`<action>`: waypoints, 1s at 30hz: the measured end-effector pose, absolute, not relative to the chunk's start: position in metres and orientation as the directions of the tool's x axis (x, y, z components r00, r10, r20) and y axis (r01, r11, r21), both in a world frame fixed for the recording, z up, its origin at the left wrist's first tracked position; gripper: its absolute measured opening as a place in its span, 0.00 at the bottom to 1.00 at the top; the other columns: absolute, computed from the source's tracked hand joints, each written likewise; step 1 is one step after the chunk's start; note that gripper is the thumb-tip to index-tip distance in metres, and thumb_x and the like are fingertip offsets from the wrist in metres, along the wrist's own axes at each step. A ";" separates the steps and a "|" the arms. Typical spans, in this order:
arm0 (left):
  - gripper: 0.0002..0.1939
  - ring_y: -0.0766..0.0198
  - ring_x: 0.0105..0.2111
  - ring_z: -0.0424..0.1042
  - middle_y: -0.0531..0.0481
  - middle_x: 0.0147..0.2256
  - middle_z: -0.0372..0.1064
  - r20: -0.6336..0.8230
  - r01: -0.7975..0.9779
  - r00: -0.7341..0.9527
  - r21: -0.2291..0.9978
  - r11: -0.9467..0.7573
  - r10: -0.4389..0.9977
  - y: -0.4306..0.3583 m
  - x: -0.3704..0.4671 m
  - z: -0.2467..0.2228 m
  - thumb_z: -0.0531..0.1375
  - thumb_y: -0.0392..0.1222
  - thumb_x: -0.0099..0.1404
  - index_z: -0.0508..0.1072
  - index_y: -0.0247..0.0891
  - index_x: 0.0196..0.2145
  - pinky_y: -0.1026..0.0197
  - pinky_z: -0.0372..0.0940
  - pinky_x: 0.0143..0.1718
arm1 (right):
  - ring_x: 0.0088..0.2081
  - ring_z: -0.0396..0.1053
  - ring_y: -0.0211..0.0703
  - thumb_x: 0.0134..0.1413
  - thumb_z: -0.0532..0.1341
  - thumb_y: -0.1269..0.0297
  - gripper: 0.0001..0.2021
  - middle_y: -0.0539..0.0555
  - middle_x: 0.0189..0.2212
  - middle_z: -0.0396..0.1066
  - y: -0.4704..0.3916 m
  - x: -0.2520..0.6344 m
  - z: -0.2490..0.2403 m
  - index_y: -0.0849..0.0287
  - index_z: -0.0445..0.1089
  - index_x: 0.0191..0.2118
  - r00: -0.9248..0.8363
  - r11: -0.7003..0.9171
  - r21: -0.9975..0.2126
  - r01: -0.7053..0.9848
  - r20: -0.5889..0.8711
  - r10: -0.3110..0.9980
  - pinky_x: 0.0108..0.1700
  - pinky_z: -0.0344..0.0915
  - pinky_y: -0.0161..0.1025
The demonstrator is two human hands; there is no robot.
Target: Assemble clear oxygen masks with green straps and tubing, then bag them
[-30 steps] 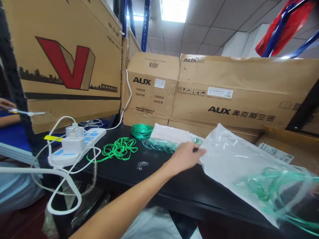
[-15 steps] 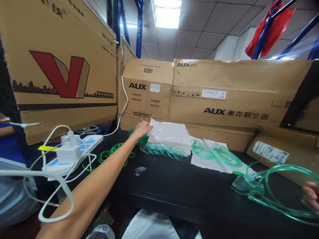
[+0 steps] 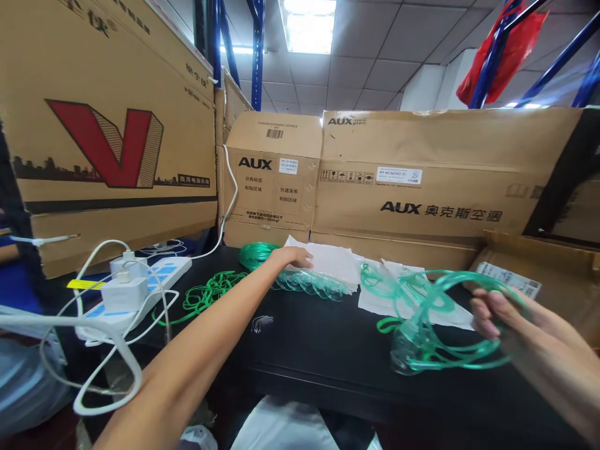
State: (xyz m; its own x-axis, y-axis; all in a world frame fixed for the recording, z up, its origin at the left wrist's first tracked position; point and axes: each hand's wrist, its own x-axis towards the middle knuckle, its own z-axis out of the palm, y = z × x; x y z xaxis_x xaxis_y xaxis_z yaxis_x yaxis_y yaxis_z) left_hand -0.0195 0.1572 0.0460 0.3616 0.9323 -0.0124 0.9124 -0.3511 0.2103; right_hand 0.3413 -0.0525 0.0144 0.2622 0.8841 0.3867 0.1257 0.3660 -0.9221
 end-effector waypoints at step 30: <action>0.18 0.53 0.50 0.72 0.42 0.55 0.68 -0.224 0.958 0.285 0.054 -0.280 0.932 0.174 -0.056 0.058 0.61 0.45 0.71 0.71 0.37 0.56 0.47 0.71 0.50 | 0.51 0.72 0.49 0.67 0.61 0.59 0.16 0.59 0.56 0.70 0.185 0.215 -0.008 0.58 0.70 0.56 -0.529 0.520 0.107 0.847 0.079 0.845 0.52 0.72 0.53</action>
